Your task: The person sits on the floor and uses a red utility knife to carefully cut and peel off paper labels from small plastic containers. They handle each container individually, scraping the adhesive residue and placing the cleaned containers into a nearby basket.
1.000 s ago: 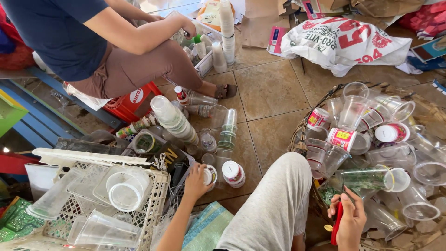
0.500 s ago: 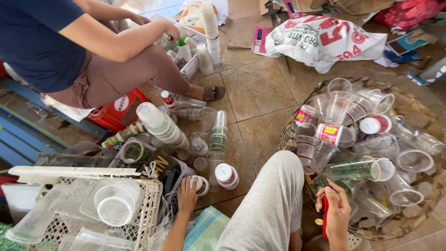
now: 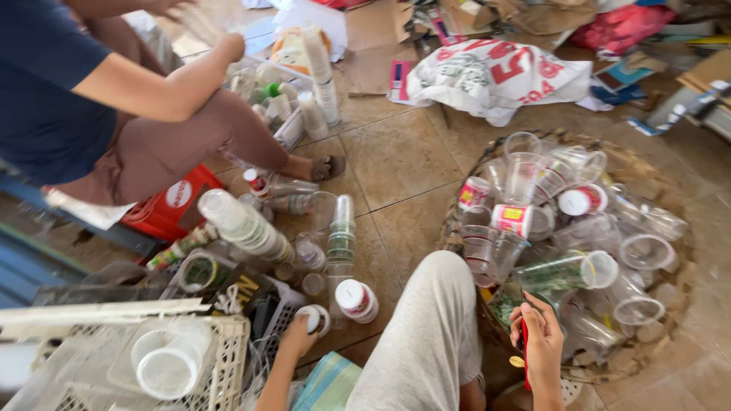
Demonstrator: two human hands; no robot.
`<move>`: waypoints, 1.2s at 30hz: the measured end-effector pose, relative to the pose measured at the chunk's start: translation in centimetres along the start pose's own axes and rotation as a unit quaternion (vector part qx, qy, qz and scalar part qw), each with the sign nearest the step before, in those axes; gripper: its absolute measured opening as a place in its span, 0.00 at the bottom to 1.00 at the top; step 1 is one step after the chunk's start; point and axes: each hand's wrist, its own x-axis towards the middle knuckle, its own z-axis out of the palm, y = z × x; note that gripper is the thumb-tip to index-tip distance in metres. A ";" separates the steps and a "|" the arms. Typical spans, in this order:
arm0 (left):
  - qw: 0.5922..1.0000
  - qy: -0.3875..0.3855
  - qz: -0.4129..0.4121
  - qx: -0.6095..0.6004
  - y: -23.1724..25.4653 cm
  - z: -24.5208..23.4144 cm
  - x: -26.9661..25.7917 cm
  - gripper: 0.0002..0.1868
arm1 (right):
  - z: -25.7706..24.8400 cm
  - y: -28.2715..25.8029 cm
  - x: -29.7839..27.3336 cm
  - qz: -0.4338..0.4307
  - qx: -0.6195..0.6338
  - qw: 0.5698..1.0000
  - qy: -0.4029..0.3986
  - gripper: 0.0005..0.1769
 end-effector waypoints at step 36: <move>0.861 0.162 0.474 -0.084 47.8 -0.5 -4.4 0.11 | -14.9 12.6 2.7 0.275 -0.409 0.870 0.025 0.16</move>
